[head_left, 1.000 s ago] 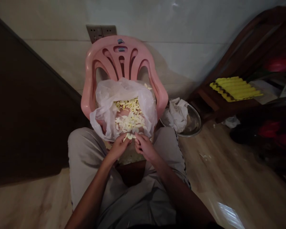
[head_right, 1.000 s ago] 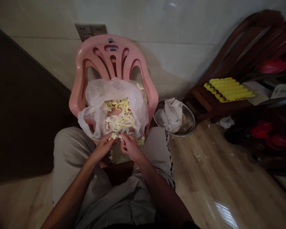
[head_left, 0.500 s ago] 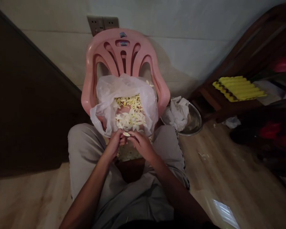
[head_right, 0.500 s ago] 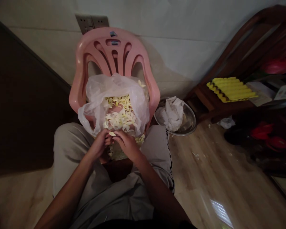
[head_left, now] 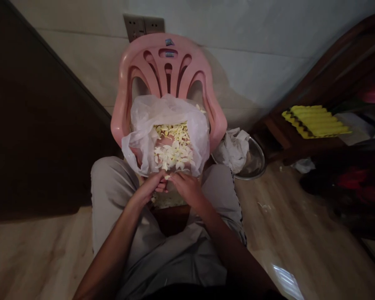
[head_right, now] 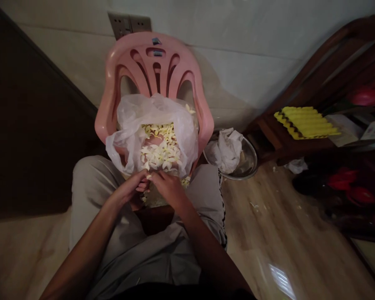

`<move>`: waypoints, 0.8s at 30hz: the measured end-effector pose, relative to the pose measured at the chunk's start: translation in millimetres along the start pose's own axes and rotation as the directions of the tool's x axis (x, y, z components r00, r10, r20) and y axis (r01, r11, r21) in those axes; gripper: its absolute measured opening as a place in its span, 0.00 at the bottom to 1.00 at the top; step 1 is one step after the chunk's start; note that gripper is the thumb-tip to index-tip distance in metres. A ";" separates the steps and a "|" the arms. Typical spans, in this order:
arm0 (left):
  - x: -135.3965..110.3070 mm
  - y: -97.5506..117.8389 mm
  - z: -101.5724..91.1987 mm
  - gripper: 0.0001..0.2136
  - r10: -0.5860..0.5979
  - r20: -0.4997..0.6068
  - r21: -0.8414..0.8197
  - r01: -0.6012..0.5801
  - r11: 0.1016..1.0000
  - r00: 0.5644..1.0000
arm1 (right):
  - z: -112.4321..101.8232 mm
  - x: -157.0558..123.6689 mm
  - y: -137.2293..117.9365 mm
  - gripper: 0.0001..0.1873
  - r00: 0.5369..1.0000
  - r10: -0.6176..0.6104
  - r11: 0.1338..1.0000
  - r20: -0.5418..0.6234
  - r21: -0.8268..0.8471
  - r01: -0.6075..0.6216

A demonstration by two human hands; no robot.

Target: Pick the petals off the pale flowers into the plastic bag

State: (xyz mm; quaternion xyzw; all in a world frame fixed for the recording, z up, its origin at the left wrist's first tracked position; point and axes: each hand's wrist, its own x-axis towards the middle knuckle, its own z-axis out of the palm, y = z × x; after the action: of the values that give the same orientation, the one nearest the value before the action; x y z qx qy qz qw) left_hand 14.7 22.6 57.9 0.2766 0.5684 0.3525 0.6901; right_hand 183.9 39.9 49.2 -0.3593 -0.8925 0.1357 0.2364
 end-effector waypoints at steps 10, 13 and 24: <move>-0.9 -7.7 5.6 0.14 0.224 0.003 0.138 -0.222 0.965 0.975 | 14.5 5.8 -2.2 0.18 0.847 0.422 0.383 0.323 0.784 -0.489; 1.4 -13.4 6.7 0.13 0.329 0.025 0.165 -0.329 0.930 0.944 | 15.3 7.6 -3.9 0.18 0.772 0.442 0.062 0.457 0.843 -0.535; 7.7 -17.3 10.1 0.14 0.470 -0.052 0.258 -0.443 0.859 0.881 | 19.7 9.9 -1.4 0.25 0.755 0.489 0.029 0.436 0.858 -0.514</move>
State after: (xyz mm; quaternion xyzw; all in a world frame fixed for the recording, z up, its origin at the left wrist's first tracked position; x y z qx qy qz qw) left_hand 28.4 18.6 41.9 0.4640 0.5629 0.4502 0.5150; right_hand 166.7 44.5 36.3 -0.4260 -0.4349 0.7216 0.3297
